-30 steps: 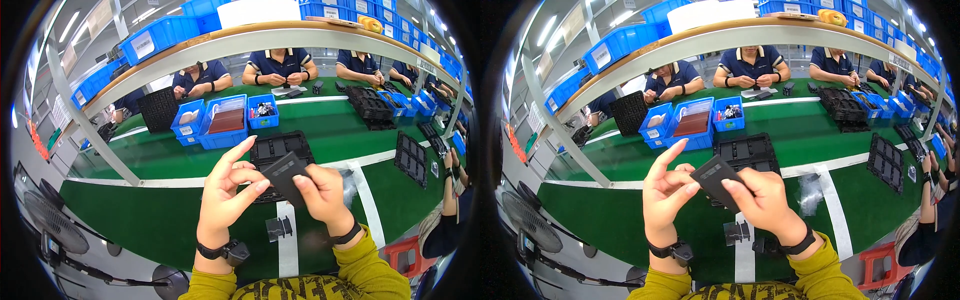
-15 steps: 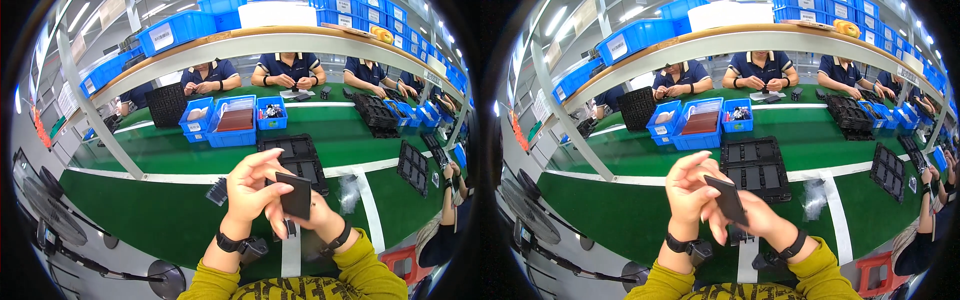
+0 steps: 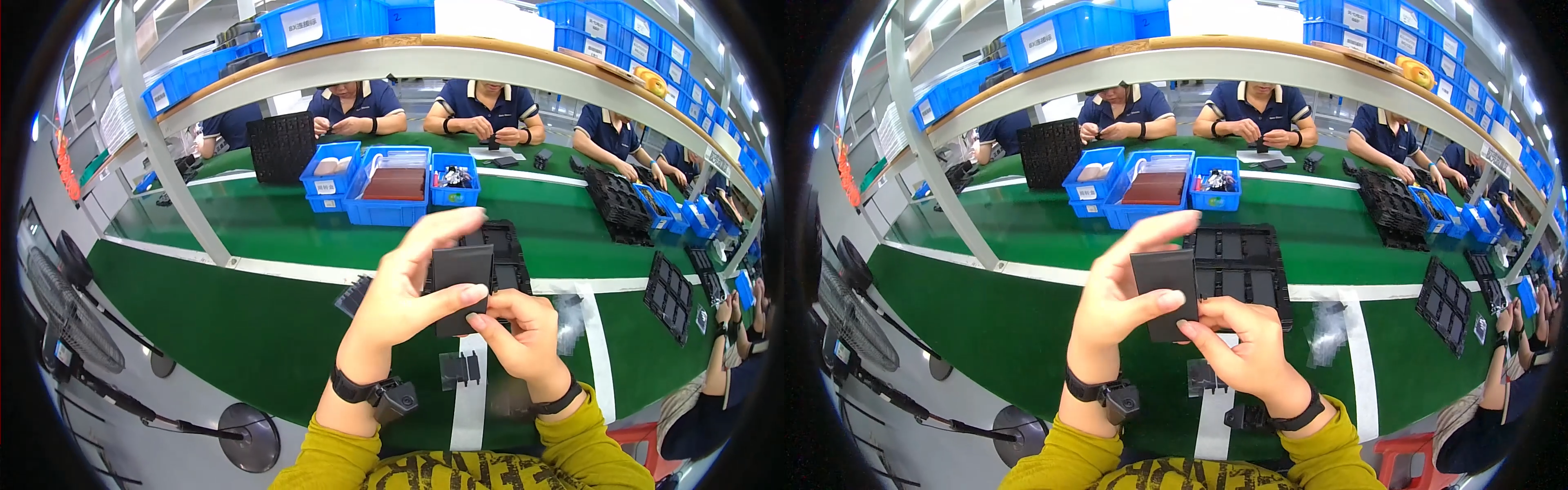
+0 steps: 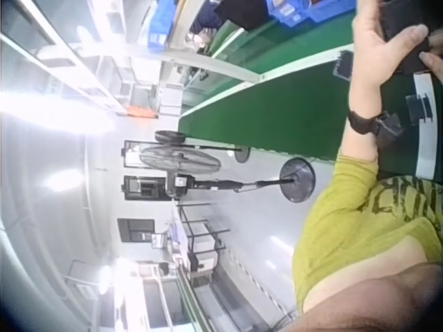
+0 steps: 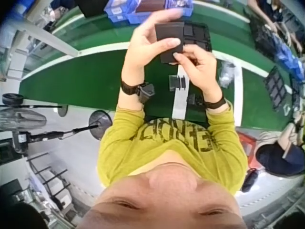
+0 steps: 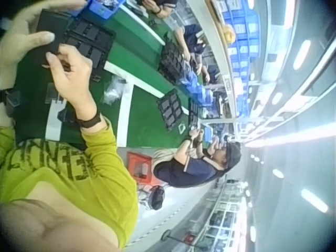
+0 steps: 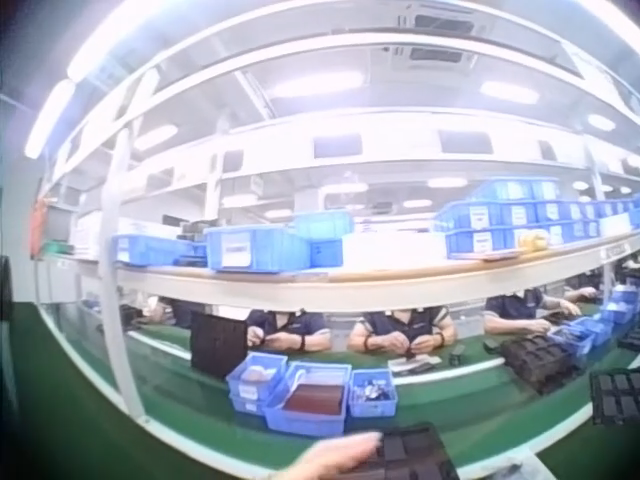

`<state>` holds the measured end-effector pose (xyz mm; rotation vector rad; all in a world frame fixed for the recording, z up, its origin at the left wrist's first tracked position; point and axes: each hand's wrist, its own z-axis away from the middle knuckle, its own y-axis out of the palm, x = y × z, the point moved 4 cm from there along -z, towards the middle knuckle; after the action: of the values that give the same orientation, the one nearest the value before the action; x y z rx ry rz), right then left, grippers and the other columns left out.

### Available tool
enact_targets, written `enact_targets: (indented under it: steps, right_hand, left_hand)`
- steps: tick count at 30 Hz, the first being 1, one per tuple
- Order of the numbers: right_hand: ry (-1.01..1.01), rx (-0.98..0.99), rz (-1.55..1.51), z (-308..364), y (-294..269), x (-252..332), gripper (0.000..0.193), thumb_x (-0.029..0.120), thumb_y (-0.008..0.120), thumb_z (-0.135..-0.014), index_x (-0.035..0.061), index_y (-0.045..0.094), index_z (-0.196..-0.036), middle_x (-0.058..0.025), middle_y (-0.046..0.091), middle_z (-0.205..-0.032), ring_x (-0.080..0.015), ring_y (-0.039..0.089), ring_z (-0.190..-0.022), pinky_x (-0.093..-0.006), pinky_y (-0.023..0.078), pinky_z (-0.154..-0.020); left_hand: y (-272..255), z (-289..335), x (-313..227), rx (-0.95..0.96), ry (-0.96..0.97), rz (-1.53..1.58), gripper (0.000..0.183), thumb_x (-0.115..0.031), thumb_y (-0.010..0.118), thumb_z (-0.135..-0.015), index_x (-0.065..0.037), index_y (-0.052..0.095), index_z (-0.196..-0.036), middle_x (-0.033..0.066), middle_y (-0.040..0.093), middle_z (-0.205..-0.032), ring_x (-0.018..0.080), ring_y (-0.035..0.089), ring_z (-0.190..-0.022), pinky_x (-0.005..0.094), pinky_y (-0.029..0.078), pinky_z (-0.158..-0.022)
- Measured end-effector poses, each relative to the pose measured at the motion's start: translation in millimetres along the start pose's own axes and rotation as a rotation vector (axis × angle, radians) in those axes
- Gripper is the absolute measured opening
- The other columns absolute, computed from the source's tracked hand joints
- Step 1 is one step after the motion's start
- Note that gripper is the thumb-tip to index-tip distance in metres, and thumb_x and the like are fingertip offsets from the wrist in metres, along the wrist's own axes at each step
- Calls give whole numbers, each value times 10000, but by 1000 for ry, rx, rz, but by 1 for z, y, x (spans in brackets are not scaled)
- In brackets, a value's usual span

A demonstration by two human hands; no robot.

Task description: Assembling small black plastic housing components by manually snapping parts together on a production line.

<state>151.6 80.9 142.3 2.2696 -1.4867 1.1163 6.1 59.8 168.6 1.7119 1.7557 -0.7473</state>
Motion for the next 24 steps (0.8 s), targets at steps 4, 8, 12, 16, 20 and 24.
enact_targets:
  steps: [4, 8, 12, 16, 20, 24]
  right_hand:
    - [43, 7, 19, 0, -1, -13, 107, -12, 629, -780, -51, 598, -875, -119, 673, -752, -167, 671, -663, -241, 520, -588]
    - [44, -11, -26, 2, -2, -13, 106, -11, 627, -785, -51, 597, -878, -121, 673, -756, -162, 669, -663, -244, 524, -590]
    - [137, -40, -156, 5, 0, -27, 126, -14, 620, -796, -61, 596, -910, -119, 671, -791, -162, 662, -678, -253, 536, -601]
    - [373, -264, -165, -18, -38, -78, 170, 103, 633, -827, -37, 597, -917, -74, 643, -740, -156, 649, -638, -218, 487, -528]
    - [603, -320, 40, -38, -97, -174, 205, 124, 607, -841, -58, 588, -934, -99, 655, -768, -139, 645, -602, -211, 463, -469]
    - [829, -158, 436, -43, -101, -243, 185, 116, 599, -826, -55, 592, -896, -116, 642, -702, -166, 644, -559, -276, 487, -505]
  left_hand:
    - [9, 0, 8, 27, -84, 118, 344, -50, 619, -770, 30, 587, -1103, 185, 489, -1261, 244, 462, -1170, 353, 351, -975]
    - [13, 0, 5, 53, -138, 158, 309, -35, 589, -805, 24, 586, -1108, 182, 493, -1255, 231, 468, -1161, 347, 368, -964]
    - [9, 0, 10, 40, -64, 29, 420, -55, 610, -796, 5, 525, -1203, 177, 431, -1316, 231, 421, -1207, 353, 338, -992]
    - [-18, 14, 40, 34, -296, 95, 820, -140, 705, -731, -63, 241, -1403, 141, 330, -1397, 259, 358, -1267, 385, 276, -1031]
    - [-39, 48, 76, -139, -554, 99, 390, -119, 619, -825, -19, 516, -1187, 117, 565, -1163, 196, 526, -1090, 302, 392, -923]
    - [-40, 99, 147, -216, -563, -290, 318, -136, 615, -831, -9, 551, -1116, 122, 558, -1095, 218, 538, -1022, 322, 423, -891]
